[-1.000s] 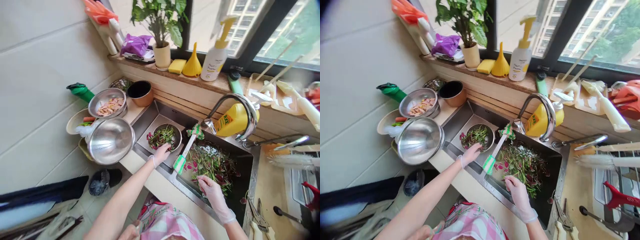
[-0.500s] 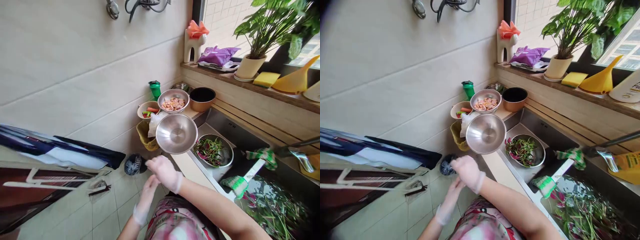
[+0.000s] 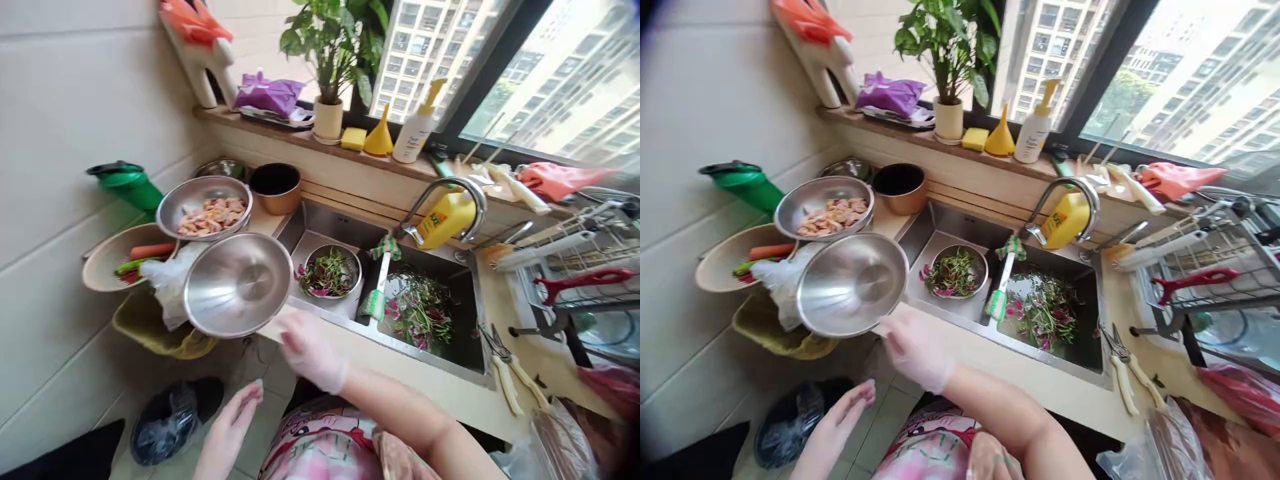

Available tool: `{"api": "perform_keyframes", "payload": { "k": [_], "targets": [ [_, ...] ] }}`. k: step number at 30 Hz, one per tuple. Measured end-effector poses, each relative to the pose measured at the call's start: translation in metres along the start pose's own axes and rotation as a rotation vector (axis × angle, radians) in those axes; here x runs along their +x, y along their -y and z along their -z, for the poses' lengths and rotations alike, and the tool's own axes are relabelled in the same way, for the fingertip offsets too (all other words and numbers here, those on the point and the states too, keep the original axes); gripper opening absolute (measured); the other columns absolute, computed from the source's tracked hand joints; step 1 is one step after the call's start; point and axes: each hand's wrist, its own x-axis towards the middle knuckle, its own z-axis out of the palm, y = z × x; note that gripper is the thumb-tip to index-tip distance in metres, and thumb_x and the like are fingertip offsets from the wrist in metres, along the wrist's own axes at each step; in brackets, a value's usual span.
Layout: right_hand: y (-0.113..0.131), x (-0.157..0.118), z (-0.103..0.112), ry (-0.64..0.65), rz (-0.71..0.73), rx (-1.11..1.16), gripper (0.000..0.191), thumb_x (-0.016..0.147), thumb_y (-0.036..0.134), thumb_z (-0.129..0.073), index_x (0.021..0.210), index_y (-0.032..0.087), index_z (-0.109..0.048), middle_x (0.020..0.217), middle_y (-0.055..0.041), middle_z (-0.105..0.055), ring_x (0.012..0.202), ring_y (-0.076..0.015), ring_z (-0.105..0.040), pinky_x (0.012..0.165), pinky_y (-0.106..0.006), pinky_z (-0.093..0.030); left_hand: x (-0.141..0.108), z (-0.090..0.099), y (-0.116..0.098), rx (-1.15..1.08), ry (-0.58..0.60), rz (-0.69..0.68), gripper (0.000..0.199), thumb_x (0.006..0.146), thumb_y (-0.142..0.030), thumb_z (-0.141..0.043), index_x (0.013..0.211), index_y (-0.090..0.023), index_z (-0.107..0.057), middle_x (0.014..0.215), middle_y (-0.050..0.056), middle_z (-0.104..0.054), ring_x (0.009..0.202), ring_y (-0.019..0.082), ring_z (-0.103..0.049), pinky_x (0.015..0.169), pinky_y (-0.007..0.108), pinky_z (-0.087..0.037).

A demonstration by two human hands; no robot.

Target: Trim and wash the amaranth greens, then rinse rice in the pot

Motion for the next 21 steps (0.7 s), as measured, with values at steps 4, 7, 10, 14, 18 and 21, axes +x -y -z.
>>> {"api": "perform_keyframes", "payload": {
  "k": [4, 7, 10, 14, 18, 21],
  "targets": [
    [-0.127, -0.112, 0.085, -0.213, -0.595, -0.155, 0.028, 0.09, 0.019, -0.043, 0.108, 0.021, -0.065, 0.104, -0.0086, -0.07, 0.097, -0.0203, -0.063, 0.088, -0.035, -0.049, 0.017, -0.078, -0.067, 0.149, 0.254, -0.242, 0.047, 0.07, -0.057, -0.066, 0.101, -0.021, -0.072, 0.105, 0.009, -0.074, 0.102, 0.028, -0.068, 0.099, 0.04, -0.051],
    [-0.199, -0.172, 0.134, -0.071, -0.988, -0.268, 0.03, 0.089, 0.021, -0.043, 0.109, 0.02, -0.066, 0.108, -0.0083, -0.07, 0.098, -0.0206, -0.064, 0.087, -0.032, -0.048, 0.023, -0.161, -0.106, 0.208, 0.436, -0.372, 0.035, 0.077, -0.042, -0.062, 0.103, -0.02, -0.071, 0.107, 0.009, -0.074, 0.102, 0.025, -0.067, 0.097, 0.037, -0.051],
    [-0.252, -0.194, 0.161, 0.058, -1.231, -0.25, 0.037, 0.087, 0.015, -0.044, 0.118, 0.017, -0.063, 0.113, -0.013, -0.069, 0.102, -0.0232, -0.064, 0.087, -0.032, -0.046, 0.03, -0.256, -0.127, 0.294, 0.59, -0.47, 0.034, 0.079, -0.028, -0.059, 0.111, -0.02, -0.069, 0.118, 0.009, -0.07, 0.111, 0.023, -0.063, 0.103, 0.036, -0.046],
    [-0.309, -0.186, 0.165, 0.114, -1.304, -0.095, 0.049, 0.082, 0.009, -0.046, 0.129, 0.015, -0.057, 0.121, -0.0168, -0.066, 0.113, -0.0242, -0.06, 0.093, -0.03, -0.043, 0.051, -0.371, -0.128, 0.431, 0.55, -0.339, 0.051, 0.075, -0.016, -0.061, 0.126, -0.013, -0.061, 0.137, 0.013, -0.058, 0.129, 0.025, -0.051, 0.113, 0.032, -0.032],
    [-0.337, -0.174, 0.146, 0.137, -1.395, 0.014, 0.059, 0.077, 0.016, -0.056, 0.135, 0.007, -0.05, 0.122, -0.0234, -0.063, 0.112, -0.0285, -0.062, 0.09, -0.035, -0.046, 0.081, -0.438, -0.114, 0.485, 0.305, 0.011, 0.064, 0.079, -0.017, -0.06, 0.14, -0.006, -0.043, 0.142, 0.021, -0.051, 0.133, 0.029, -0.046, 0.111, 0.033, -0.031],
    [-0.334, -0.174, 0.127, 0.193, -1.417, 0.177, 0.044, 0.071, 0.018, -0.063, 0.115, 0.013, -0.066, 0.095, -0.0148, -0.073, 0.089, -0.0252, -0.069, 0.076, -0.031, -0.05, 0.106, -0.46, -0.107, 0.472, 0.238, 0.109, 0.059, 0.082, -0.018, -0.056, 0.139, -0.005, -0.043, 0.134, 0.025, -0.056, 0.131, 0.031, -0.048, 0.109, 0.037, -0.032]
  ]
}}
